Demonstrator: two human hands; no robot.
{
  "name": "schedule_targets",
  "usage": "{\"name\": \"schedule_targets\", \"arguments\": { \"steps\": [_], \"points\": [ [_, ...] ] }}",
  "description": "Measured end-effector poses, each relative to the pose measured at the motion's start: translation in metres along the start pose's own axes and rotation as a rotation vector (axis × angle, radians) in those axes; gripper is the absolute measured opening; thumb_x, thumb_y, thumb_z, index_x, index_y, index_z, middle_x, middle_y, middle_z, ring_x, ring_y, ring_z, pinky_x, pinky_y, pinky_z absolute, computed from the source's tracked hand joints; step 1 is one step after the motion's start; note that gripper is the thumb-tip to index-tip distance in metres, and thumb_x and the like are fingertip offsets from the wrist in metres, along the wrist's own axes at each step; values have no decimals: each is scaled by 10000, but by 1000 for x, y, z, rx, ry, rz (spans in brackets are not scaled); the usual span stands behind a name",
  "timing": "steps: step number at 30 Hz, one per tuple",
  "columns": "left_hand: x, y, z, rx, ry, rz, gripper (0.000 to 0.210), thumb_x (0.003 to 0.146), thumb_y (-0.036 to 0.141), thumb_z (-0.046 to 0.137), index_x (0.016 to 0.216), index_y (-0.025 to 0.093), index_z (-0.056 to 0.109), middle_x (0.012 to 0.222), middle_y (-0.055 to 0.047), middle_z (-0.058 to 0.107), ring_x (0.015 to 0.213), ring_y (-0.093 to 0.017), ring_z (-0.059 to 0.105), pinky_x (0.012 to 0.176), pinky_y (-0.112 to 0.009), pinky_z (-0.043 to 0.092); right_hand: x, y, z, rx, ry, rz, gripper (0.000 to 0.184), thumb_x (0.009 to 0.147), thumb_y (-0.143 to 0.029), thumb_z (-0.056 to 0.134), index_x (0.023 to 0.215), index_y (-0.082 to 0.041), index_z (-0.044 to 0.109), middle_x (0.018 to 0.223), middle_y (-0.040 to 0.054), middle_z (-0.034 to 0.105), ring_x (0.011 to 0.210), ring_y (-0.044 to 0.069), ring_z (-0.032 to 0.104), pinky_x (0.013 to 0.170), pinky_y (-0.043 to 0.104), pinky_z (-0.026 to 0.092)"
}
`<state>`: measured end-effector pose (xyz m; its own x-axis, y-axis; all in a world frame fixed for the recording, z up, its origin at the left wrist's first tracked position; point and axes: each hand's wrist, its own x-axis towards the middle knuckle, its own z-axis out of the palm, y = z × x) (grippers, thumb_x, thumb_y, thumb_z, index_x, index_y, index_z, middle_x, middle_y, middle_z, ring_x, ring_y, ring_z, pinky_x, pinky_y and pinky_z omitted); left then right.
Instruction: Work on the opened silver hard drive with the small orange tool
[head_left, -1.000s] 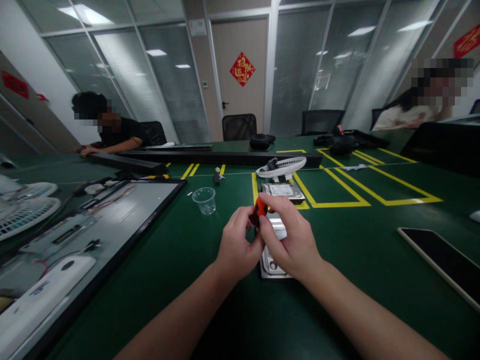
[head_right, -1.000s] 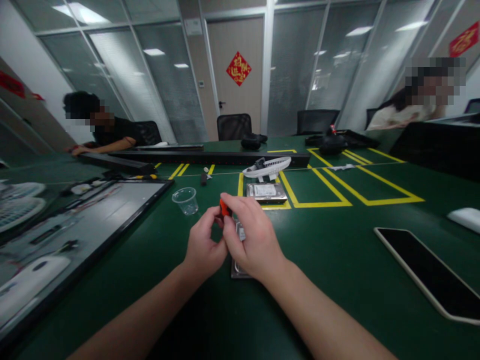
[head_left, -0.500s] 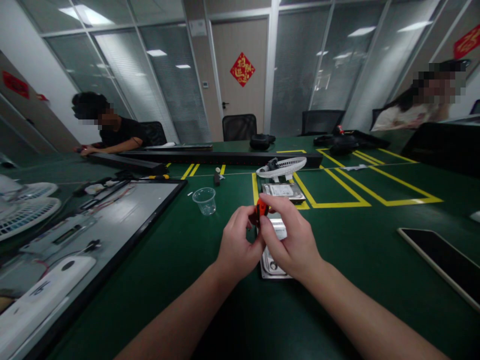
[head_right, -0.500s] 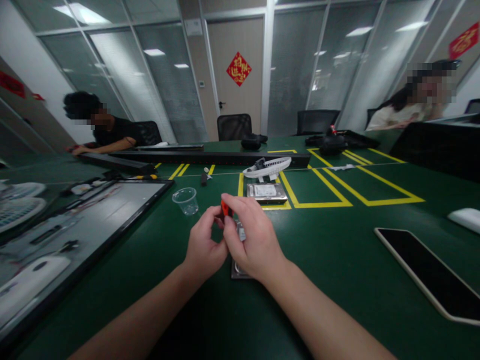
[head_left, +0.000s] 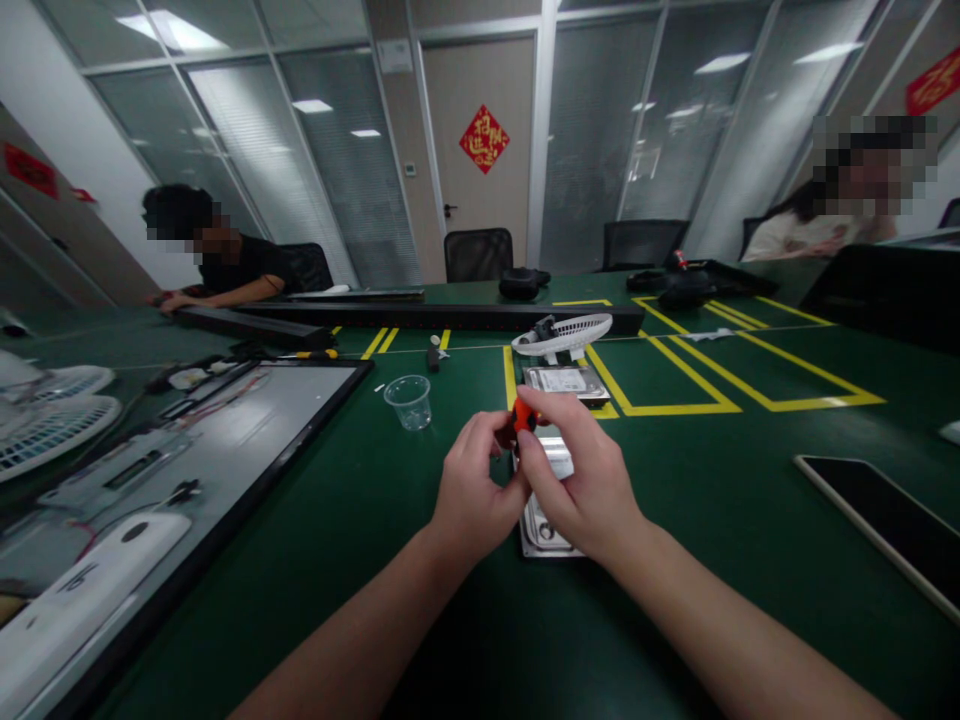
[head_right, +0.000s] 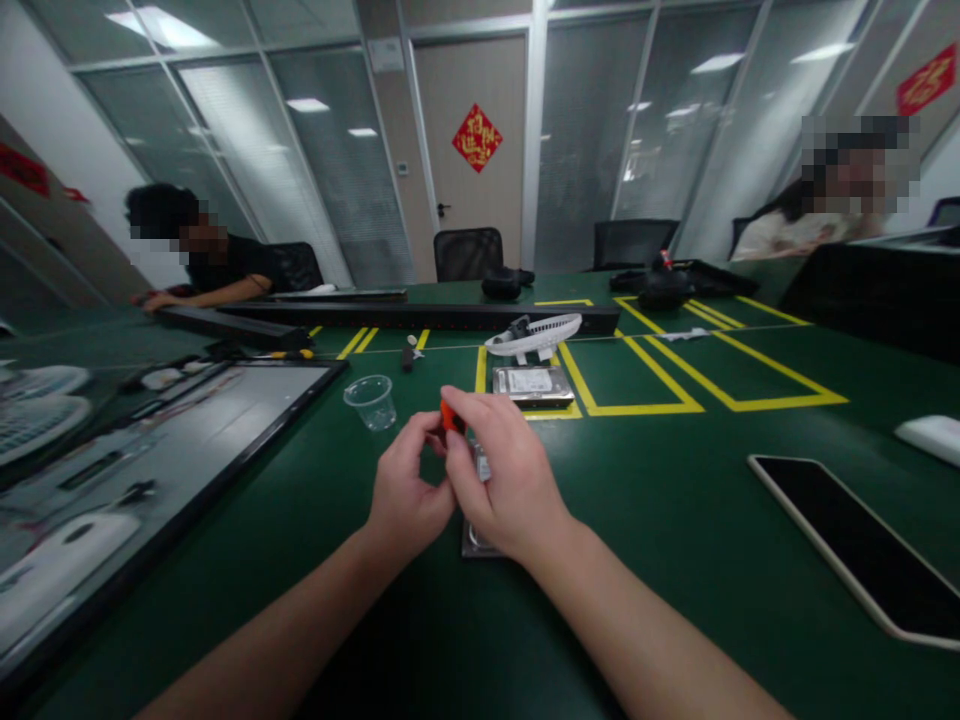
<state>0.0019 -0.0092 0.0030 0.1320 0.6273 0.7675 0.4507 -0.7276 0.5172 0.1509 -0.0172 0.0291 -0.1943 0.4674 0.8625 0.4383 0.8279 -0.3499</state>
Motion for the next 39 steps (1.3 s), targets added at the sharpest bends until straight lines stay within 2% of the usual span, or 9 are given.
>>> {"name": "schedule_targets", "arguments": {
  "steps": [4,10,17,21,26,30,33,39],
  "points": [
    [-1,-2,0,31,42,0,248,871,146,659,1097,211,582,941,-20,644,813,-167,594,733,-295,492,1,1,0,-26,32,3,454,970,-165,605,1407,-275,543,1195,97,661,1094,242,658,953,465,593],
    [1,-1,-1,-6,-24,20,148,910,138,601,1043,202,592,929,-31,640,820,-174,590,727,-302,475,0,-1,-1,11,-2,5,489,974,-134,572,1442,-265,517,1248,88,673,1141,232,661,996,442,579],
    [1,-1,0,26,24,-15,288,846,122,666,1107,209,580,947,-22,646,807,-171,585,732,-305,484,0,2,0,-2,15,7,470,954,-128,614,1406,-242,551,1212,98,659,1115,229,648,982,429,571],
    [0,-2,-1,21,0,-20,221,866,133,656,1059,208,577,931,-22,631,809,-171,583,732,-301,479,0,1,-1,-3,20,3,462,943,-131,639,1390,-219,562,1214,107,653,1126,228,643,989,413,563],
    [1,-1,0,-1,-31,10,155,917,156,607,1062,205,585,921,-25,626,806,-170,576,724,-298,465,0,-1,-2,22,-12,-11,488,969,-108,561,1441,-221,520,1254,94,670,1161,218,645,1019,402,553],
    [0,-1,1,11,8,-1,231,893,152,636,1111,206,582,933,-22,632,802,-167,574,729,-301,471,0,1,0,12,5,-12,477,966,-110,575,1429,-220,537,1237,99,667,1144,223,646,1012,405,554],
    [0,-2,1,23,39,-11,235,862,140,666,1067,207,573,920,-15,625,799,-164,574,726,-295,474,0,2,1,0,21,7,455,955,-126,615,1399,-211,567,1210,110,656,1128,231,645,996,406,559],
    [0,-2,0,5,-7,-2,203,892,145,637,1077,205,579,927,-20,624,796,-164,568,725,-298,468,0,0,-1,21,1,-2,474,970,-129,585,1433,-224,540,1244,105,656,1152,229,642,1004,417,558]
  ]
}}
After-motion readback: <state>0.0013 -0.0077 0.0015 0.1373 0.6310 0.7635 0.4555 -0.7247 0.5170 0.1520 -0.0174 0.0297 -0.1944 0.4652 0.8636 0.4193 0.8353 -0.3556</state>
